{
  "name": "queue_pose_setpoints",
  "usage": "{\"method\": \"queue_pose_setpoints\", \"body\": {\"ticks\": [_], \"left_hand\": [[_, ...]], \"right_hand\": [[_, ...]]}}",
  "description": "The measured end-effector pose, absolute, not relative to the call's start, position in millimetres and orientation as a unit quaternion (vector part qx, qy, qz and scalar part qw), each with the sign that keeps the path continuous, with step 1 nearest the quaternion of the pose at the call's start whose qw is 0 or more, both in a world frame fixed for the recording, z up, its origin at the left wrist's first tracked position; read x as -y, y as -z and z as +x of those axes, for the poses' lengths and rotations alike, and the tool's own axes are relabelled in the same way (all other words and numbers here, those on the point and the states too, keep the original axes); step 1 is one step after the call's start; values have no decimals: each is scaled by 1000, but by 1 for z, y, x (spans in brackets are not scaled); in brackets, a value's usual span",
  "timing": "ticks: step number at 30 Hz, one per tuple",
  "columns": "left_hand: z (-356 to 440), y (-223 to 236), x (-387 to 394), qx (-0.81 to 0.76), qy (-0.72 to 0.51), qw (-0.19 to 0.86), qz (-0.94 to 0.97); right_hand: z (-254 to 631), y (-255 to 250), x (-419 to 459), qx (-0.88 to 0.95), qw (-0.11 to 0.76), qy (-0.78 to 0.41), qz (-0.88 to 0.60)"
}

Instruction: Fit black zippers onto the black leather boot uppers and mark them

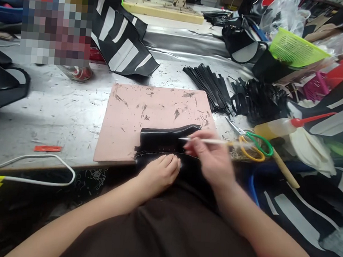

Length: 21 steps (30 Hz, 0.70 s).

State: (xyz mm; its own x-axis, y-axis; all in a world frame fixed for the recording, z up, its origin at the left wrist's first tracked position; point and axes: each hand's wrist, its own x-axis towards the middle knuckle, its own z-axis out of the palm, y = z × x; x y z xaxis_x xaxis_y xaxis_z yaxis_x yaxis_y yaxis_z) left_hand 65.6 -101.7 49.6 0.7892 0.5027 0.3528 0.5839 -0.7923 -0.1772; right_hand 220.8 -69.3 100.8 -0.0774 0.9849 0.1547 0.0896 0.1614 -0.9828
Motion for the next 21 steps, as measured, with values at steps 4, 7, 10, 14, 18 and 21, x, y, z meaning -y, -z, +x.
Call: {"method": "queue_pose_setpoints", "body": {"ticks": [4,7,10,14,18,21], "left_hand": [[51,-49,103,288,160,147,-933],[26,-45,107,287,185,161,-926],[4,-39,111,308,186,152,-920],[-4,-31,113,331,181,152,-914],[-1,-31,112,333,189,153,-911],[2,-33,111,340,186,149,-910]], "right_hand": [[190,-69,71,545,474,-543,-428],[198,-53,59,507,476,-571,-436],[209,-51,49,454,472,-635,-410],[212,-55,45,410,470,-673,-398],[207,-56,47,416,475,-650,-422],[203,-54,49,433,480,-623,-440]]}}
